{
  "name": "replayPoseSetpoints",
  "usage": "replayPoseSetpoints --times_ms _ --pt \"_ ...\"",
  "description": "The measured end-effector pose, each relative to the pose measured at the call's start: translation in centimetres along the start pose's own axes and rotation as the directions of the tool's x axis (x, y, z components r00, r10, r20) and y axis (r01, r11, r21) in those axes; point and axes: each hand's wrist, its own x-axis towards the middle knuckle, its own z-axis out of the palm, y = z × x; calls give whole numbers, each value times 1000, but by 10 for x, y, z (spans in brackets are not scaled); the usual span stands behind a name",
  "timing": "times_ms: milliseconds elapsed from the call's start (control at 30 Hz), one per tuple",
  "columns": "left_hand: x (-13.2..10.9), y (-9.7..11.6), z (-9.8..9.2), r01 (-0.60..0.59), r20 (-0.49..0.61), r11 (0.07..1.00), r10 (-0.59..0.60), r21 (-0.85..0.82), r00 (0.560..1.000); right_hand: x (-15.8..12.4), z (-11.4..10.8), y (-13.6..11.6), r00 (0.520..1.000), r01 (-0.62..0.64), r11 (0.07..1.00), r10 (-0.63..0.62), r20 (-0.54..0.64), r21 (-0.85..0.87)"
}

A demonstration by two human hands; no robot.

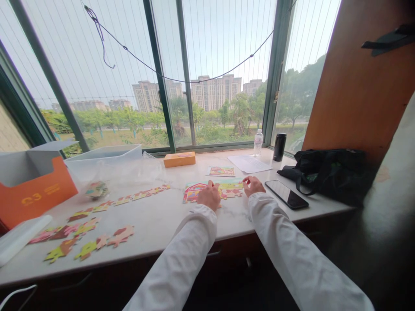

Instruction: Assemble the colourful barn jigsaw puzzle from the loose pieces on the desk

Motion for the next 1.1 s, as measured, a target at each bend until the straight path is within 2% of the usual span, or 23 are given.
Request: replayPoseSetpoints --times_ms 100,267,467,700,933,1100 --pt "0 -3 1 53 2 998 -53 20 999 0 -3 0 997 -69 995 71 23 -66" --pt "-1 -5 2 56 7 998 -56 28 998 -1 -5 -2 985 -156 981 164 58 -119" --pt "-3 -6 1 55 31 998 -55 15 998 -6 -9 -8 985 -158 980 165 49 -122" --pt "-4 0 8 -111 7 993 111 -34 994 -7 -12 -12 981 -135 984 149 120 -119" --pt "-6 4 10 -196 21 980 197 -30 980 -7 -11 -12 977 -94 988 115 181 -119" --pt "-7 5 7 -218 30 976 218 -9 975 -5 -11 -12 964 -114 988 136 230 -109"
